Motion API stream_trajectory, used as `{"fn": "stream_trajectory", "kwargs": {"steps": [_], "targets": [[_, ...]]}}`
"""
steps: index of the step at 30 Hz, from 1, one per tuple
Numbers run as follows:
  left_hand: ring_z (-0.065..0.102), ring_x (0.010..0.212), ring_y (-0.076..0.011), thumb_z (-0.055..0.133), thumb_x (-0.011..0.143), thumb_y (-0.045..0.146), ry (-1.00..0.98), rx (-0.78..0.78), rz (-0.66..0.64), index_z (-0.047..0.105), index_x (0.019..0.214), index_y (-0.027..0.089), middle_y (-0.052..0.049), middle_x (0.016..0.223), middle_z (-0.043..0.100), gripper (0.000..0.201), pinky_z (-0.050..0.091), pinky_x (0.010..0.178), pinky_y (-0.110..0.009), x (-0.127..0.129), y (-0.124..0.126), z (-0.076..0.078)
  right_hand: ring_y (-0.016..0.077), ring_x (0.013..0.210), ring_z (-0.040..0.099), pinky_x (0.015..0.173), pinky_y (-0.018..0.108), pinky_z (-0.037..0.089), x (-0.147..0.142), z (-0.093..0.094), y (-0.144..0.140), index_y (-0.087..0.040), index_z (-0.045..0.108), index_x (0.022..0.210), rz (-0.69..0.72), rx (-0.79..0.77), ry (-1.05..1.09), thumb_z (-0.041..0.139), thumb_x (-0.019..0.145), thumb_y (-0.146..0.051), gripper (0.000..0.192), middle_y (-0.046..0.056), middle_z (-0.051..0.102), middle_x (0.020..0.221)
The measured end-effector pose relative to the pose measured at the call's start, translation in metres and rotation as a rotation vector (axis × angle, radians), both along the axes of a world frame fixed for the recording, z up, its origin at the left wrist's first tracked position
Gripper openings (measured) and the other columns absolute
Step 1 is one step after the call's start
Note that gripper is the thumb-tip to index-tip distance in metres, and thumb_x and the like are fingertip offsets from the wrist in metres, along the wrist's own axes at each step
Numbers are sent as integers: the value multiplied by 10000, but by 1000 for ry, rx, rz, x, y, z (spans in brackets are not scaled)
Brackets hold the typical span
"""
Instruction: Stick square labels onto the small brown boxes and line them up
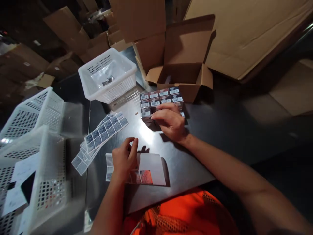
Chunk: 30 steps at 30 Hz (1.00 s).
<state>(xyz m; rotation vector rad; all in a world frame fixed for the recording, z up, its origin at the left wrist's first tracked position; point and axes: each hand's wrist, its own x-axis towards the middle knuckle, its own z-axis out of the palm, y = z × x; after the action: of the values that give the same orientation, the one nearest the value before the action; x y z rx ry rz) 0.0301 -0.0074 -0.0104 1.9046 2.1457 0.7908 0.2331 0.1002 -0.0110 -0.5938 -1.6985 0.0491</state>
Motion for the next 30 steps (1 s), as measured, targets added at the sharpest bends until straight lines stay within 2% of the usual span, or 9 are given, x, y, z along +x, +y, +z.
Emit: {"fn": "stream_trajectory", "kwargs": {"steps": [4, 8, 10, 14, 18, 22, 26, 28, 30], "targets": [[518, 442, -128, 511, 957, 420, -16, 32, -32, 747, 887, 194, 30, 468, 546, 335, 265, 534, -231, 1, -1, -1, 237, 959, 692, 862, 419, 568, -2, 5, 0, -302, 697, 1198, -70, -29, 79, 703, 913, -127, 334, 6, 752, 897], [538, 455, -125, 516, 958, 423, -27, 34, -39, 752, 893, 188, 24, 485, 563, 340, 284, 534, -228, 3, -1, 0, 269, 1111, 631, 987, 473, 519, 2, 6, 2, -335, 759, 1005, -114, -56, 53, 720, 908, -163, 202, 18, 728, 1008], [541, 456, -124, 515, 960, 424, -29, 28, -47, 753, 898, 187, 23, 487, 565, 342, 285, 536, -228, 4, -2, 0, 303, 1201, 570, 1043, 517, 469, 3, 4, 2, -338, 753, 1078, -180, -75, -59, 729, 913, -233, 198, 60, 677, 1165], [523, 443, -122, 503, 958, 433, -40, 2, -52, 753, 904, 180, 24, 470, 544, 359, 283, 531, -230, 4, -2, 0, 322, 1357, 484, 1150, 618, 285, 0, -4, 3, -365, 511, 1437, -145, -121, -434, 643, 983, -258, 485, 54, 639, 1359], [516, 450, -114, 525, 938, 432, -112, -18, -13, 747, 897, 182, 34, 470, 530, 337, 305, 536, -225, 1, 0, 5, 300, 1406, 469, 1188, 697, 112, -2, -15, 5, -334, 442, 1448, -33, -141, -413, 564, 986, -127, 521, 37, 725, 1207], [453, 422, -77, 656, 846, 495, -405, -68, 20, 726, 1052, 174, 18, 641, 664, 388, 327, 483, -215, -3, 3, 11, 249, 1325, 562, 1163, 646, 333, -3, -17, 2, -314, 575, 1271, 249, 42, -209, 526, 956, -71, 401, 35, 712, 1145], [533, 507, -78, 812, 691, 435, -684, -156, -76, 617, 1313, 191, -70, 1044, 752, 696, 371, 451, -212, -8, 4, 11, 267, 1360, 523, 1048, 529, 528, -11, -8, -17, -317, 658, 991, 531, 283, -240, 665, 917, -200, 139, 27, 676, 1152], [648, 673, -131, 805, 700, 420, -725, -151, -136, 644, 1258, 196, -98, 1140, 732, 622, 455, 522, -220, -10, 4, 10, 269, 1335, 539, 1022, 475, 557, -12, 0, -29, -301, 665, 985, 576, 277, -276, 710, 894, -222, 128, 49, 659, 1159], [678, 766, -165, 800, 698, 422, -712, -88, -142, 680, 1164, 197, -94, 1133, 728, 531, 485, 556, -227, -11, 4, 11, 262, 1296, 561, 1033, 449, 552, -9, 10, -37, -276, 662, 1067, 557, 141, -262, 717, 893, -217, 192, 88, 610, 1233]]}}
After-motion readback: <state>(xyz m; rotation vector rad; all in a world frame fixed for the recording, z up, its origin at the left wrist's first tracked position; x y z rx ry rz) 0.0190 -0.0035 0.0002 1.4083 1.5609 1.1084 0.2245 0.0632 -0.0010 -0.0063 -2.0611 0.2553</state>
